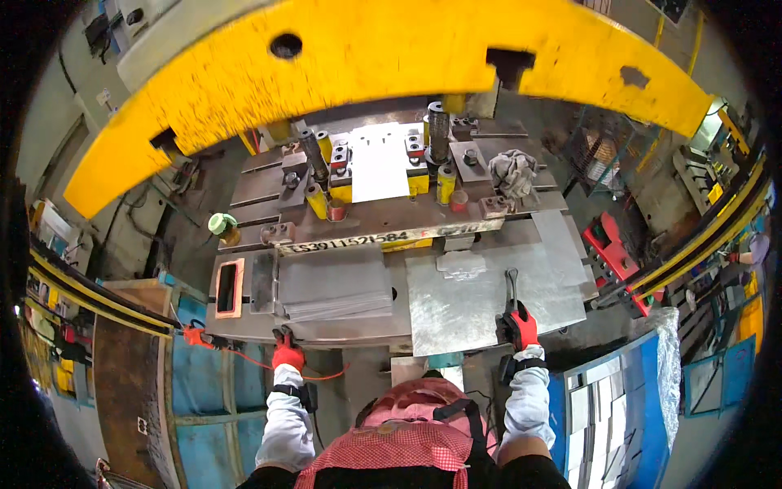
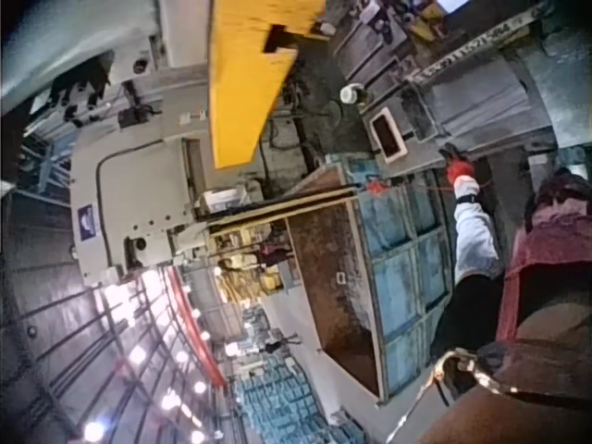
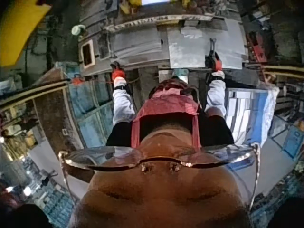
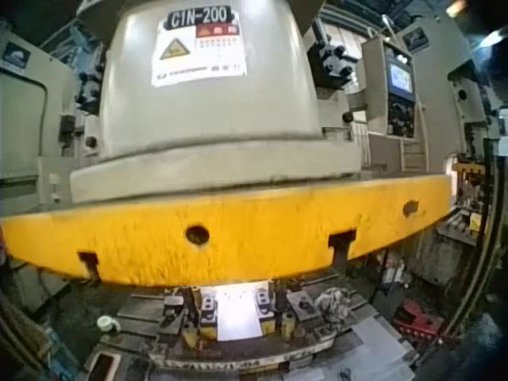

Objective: Operate a large industrial press to form metal parts, using a wrench to secure or adjust components.

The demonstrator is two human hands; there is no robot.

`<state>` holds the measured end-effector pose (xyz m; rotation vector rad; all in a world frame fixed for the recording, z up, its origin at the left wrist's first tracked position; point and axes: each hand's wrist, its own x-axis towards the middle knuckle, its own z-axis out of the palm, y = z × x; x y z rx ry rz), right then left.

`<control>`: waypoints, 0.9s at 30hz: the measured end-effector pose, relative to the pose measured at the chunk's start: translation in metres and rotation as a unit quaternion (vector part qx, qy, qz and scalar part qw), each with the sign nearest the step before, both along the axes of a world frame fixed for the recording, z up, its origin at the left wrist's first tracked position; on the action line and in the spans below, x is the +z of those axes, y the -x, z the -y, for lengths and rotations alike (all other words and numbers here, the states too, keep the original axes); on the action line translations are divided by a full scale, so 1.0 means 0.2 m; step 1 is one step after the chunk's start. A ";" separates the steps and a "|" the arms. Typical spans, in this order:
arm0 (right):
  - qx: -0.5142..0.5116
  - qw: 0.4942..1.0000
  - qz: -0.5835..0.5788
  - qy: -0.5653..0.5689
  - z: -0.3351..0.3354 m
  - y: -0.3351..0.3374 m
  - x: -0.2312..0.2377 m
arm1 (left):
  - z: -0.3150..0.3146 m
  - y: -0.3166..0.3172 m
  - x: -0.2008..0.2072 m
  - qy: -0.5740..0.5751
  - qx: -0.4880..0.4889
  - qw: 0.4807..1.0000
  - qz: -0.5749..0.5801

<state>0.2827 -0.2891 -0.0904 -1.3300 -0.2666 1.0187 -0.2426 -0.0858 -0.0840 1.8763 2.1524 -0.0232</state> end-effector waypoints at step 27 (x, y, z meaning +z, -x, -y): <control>0.006 1.000 0.014 0.012 0.00 0.05 0.10 | 0.01 0.05 -0.10 -0.087 -0.055 0.995 0.009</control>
